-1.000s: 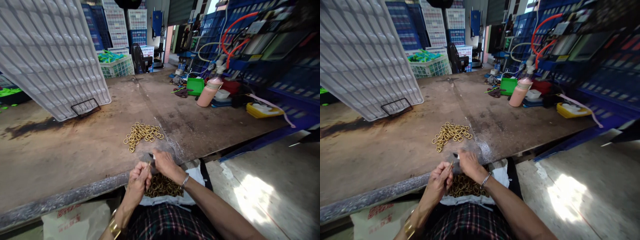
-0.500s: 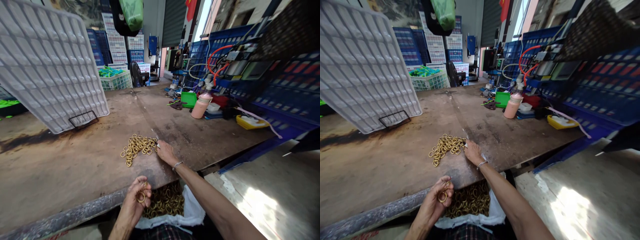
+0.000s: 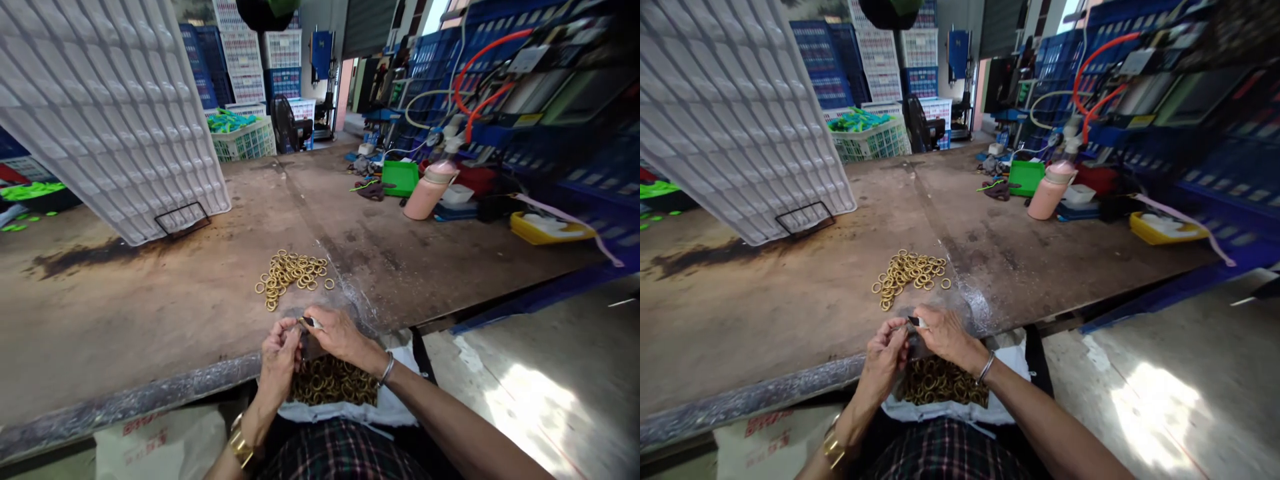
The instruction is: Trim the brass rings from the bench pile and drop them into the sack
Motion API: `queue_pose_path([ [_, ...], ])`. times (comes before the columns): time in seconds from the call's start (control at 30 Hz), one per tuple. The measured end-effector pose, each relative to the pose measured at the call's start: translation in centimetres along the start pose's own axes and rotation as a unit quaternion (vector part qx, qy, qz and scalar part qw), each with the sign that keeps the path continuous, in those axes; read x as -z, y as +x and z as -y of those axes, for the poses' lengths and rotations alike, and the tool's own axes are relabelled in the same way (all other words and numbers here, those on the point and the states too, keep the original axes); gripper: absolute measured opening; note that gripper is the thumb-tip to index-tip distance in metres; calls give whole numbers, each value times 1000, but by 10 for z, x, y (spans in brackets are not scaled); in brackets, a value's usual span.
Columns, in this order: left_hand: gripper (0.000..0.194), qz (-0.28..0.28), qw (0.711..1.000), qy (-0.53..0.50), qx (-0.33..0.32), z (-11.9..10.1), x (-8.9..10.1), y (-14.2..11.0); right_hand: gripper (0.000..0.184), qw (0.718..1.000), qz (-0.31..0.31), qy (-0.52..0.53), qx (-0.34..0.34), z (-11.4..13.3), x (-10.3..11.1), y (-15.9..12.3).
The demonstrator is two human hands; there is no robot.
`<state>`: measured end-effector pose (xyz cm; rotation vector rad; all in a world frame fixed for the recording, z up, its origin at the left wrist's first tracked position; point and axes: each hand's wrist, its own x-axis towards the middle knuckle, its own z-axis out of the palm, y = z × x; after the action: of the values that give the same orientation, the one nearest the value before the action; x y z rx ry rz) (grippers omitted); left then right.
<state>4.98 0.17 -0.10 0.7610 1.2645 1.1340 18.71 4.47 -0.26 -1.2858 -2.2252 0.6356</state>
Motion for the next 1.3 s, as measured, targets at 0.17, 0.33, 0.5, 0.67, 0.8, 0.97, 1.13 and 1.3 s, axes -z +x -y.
queue_pose_path([
  [0.17,35,-8,997,48,-55,1,6,-3,16,995,32,93,-26,13,3,-1],
  [0.33,30,-4,996,64,-55,0,8,-5,16,972,44,210,-94,18,3,-1],
  [0.5,29,-14,996,54,-69,1,7,-6,31,891,78,410,-182,22,-5,-4],
  [0.67,26,-3,996,51,-75,1,7,-7,33,803,89,536,-244,25,-13,-4],
  [0.8,27,28,998,35,-38,0,9,-9,25,830,65,497,-243,27,-10,0],
  [0.97,29,37,997,49,-39,-1,9,-11,16,917,18,348,-194,28,-1,2],
  [1.13,29,-13,993,76,-84,0,9,-11,11,944,-2,289,-162,26,-5,1],
  [1.3,30,30,997,56,-41,-2,10,-12,9,948,-4,276,-158,24,-11,-1],
])
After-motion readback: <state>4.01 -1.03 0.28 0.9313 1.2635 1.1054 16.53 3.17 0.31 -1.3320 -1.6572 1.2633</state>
